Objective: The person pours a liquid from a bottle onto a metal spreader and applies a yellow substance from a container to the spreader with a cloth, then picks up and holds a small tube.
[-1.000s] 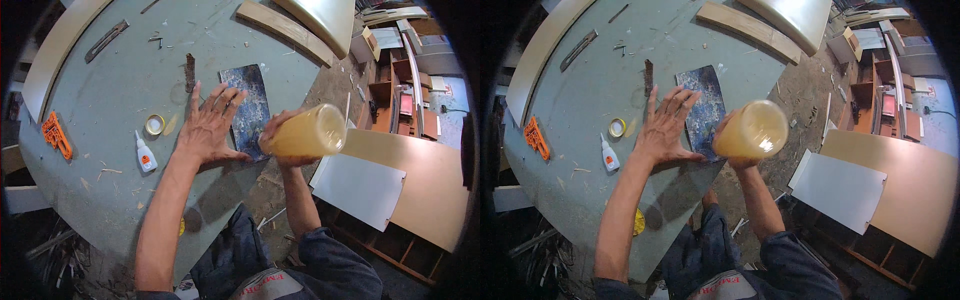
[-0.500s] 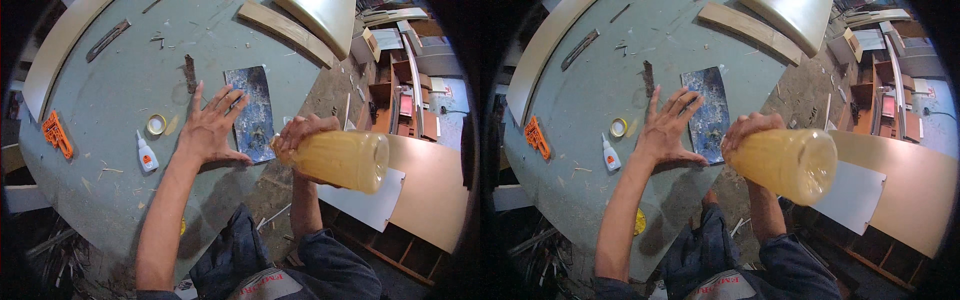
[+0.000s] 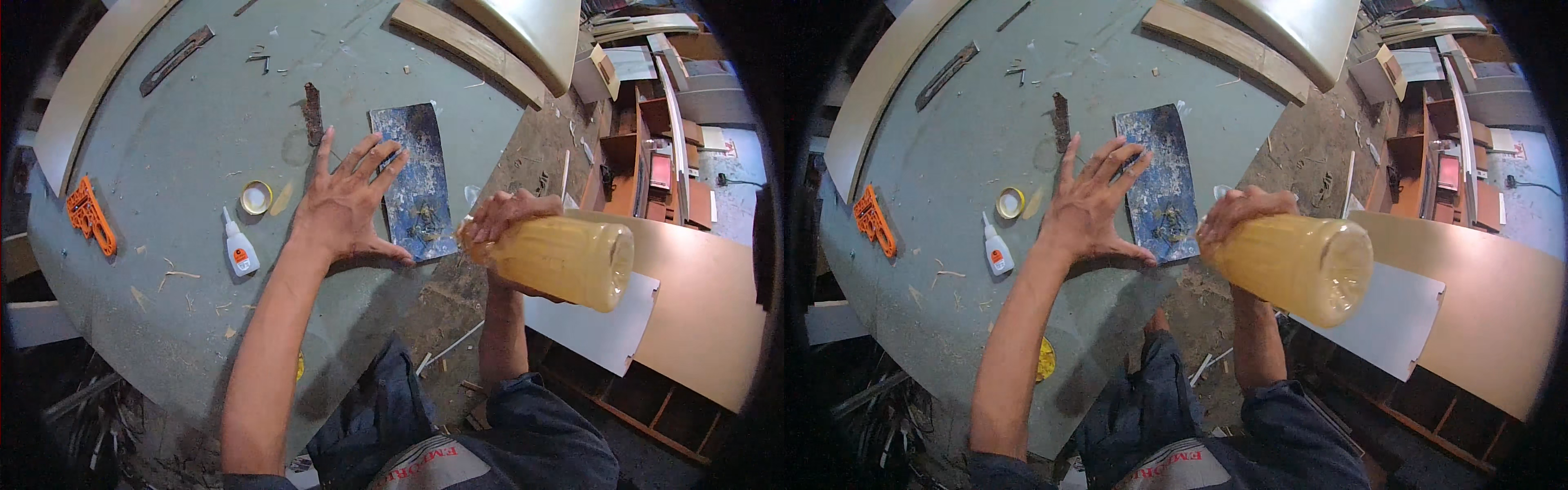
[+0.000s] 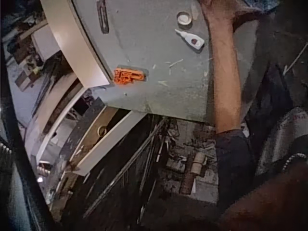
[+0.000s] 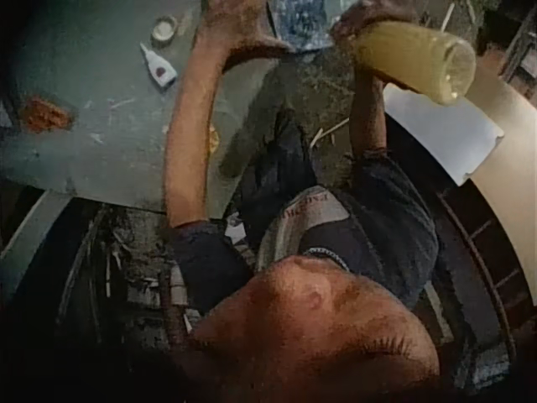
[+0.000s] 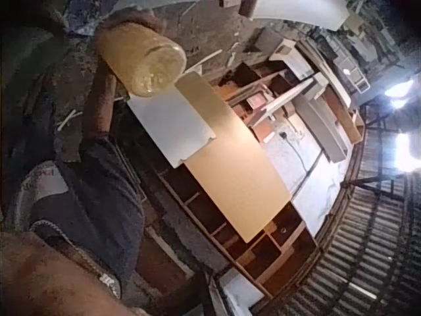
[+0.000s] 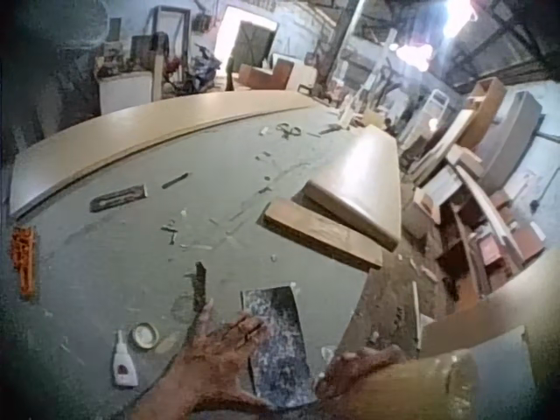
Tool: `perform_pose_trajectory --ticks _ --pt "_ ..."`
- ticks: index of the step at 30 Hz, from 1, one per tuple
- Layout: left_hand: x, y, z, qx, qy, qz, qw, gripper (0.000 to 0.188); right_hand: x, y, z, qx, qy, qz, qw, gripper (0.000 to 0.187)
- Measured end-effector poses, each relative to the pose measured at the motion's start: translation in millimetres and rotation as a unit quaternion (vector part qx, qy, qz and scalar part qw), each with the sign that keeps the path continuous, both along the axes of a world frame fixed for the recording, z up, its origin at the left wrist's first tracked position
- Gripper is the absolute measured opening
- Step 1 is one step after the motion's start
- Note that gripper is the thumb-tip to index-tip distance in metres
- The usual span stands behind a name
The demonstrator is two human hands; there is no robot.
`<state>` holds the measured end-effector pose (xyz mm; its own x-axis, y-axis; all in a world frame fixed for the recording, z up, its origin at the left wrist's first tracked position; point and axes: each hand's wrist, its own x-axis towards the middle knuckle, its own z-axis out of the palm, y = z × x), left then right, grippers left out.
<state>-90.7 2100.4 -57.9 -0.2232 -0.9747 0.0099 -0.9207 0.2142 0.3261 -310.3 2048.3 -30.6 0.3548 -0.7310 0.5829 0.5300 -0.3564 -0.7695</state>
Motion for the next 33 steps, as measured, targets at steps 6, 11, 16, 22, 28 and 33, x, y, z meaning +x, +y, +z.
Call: perform_pose_trajectory --ticks 6,11,16,22,28,33 --pt "-2 -3 1 0.006 -0.012 -0.012 1.0 0.135 6 14 -37 0.118 -0.002 0.03 0.993 0.032" --pt "-1 -1 3 0.002 0.012 -0.029 1.0 0.133 -10 4 -21 0.056 -0.043 -0.017 0.997 0.095" --pt "2 1 1 -0.008 0.009 -0.03 0.999 0.131 2 18 -16 0.127 0.012 -0.039 0.991 0.093" --pt "-1 -4 1 -0.016 0.009 -0.033 0.999 0.13 -5 2 -28 0.107 -0.02 0.012 0.994 0.038" --pt "3 0 0 -0.003 -0.004 -0.032 0.999 0.13 10 5 -18 0.054 -0.007 -0.005 0.998 0.029" --pt "-1 -3 3 -0.014 -0.016 -0.041 0.999 0.131 0 -10 -44 0.139 -0.008 -0.072 0.988 0.077"
